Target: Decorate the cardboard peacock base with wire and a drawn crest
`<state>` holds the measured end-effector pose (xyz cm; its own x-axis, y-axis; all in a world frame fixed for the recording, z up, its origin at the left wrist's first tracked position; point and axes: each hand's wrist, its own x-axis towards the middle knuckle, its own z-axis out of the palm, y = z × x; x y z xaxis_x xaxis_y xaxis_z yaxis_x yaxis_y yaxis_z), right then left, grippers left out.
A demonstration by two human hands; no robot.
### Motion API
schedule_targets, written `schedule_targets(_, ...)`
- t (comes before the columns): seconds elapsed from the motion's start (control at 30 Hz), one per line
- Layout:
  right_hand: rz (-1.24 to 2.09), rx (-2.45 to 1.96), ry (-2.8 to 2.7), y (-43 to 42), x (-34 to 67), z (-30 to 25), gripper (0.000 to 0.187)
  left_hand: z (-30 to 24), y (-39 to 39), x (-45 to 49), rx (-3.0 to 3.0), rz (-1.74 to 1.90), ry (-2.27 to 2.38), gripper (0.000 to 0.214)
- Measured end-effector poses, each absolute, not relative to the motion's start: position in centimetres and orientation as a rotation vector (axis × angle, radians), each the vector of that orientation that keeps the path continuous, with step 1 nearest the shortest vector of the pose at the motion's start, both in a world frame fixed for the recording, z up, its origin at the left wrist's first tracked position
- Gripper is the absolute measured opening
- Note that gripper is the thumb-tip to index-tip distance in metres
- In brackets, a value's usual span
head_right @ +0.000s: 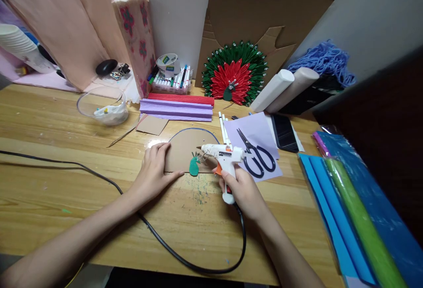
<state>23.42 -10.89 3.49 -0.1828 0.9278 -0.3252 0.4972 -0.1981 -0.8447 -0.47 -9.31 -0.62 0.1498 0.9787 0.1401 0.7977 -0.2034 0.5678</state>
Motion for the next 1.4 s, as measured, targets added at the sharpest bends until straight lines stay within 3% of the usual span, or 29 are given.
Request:
schedule_targets(0.53, 1.406, -1.606, -1.676, -11.0, 22.8, 2.6, 0.038, -0.8, -9.3, -0.5, 2.077, 0.702, 1.705, 0.076)
schedule_targets(1.4, 1.423, -1.61, -1.691, -10.8, 22.8, 2.7, 0.04, -0.5, -9.3, -0.5, 2.066, 0.68, 1.707, 0.075)
